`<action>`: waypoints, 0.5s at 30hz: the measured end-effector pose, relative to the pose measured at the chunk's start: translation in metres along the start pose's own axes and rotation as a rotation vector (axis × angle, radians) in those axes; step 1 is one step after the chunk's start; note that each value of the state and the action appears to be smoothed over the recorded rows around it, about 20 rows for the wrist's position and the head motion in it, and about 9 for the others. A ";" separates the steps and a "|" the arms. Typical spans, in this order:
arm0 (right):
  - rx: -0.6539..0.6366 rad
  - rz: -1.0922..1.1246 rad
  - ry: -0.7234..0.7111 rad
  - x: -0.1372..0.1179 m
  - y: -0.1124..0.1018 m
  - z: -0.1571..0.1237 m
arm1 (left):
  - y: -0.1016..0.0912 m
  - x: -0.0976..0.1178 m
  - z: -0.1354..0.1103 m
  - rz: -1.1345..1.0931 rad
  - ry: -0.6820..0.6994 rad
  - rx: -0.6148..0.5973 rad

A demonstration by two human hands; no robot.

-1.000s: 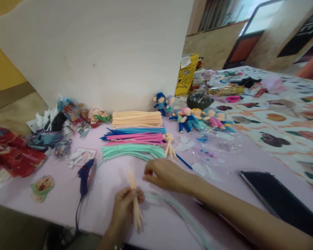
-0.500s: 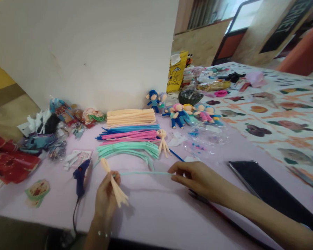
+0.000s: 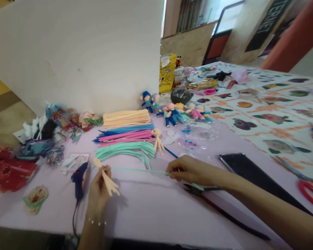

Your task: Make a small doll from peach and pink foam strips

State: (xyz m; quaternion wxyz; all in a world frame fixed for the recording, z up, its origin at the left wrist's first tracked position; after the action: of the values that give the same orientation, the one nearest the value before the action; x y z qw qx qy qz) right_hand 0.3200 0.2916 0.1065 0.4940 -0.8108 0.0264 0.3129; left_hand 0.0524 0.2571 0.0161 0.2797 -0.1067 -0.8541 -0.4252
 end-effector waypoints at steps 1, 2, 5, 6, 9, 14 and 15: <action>0.030 -0.012 0.018 0.003 -0.002 0.004 | 0.003 0.004 0.004 0.001 0.033 0.005; 0.062 -0.026 0.038 0.005 -0.003 0.009 | 0.006 0.007 0.007 0.001 0.069 0.010; 0.160 -0.088 0.090 0.005 -0.005 0.028 | 0.022 0.019 0.017 0.002 0.177 0.023; 0.193 -0.113 0.102 0.004 -0.006 0.034 | 0.028 0.023 0.020 0.002 0.214 0.028; 0.274 -0.191 0.123 -0.008 -0.007 0.055 | 0.044 0.038 0.028 0.022 0.310 0.041; 0.328 -0.301 0.134 -0.025 0.000 0.088 | 0.053 0.054 0.029 0.137 0.418 0.044; 0.335 -0.320 0.141 -0.026 0.002 0.094 | 0.052 0.054 0.026 0.163 0.440 0.045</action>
State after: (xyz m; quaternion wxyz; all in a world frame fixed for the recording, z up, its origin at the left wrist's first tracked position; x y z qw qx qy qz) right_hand 0.2533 0.3606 0.0888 0.6618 -0.7312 -0.0162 0.1645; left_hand 0.0194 0.3066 0.0690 0.4949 -0.0740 -0.7705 -0.3948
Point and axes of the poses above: each hand's wrist, its own z-axis towards the middle knuckle, its own y-axis out of the palm, x = y × z, the point moved 7 cm from there along z, towards the middle knuckle, and after that the axes turned 7 degrees about y, right-handed, at the moved point
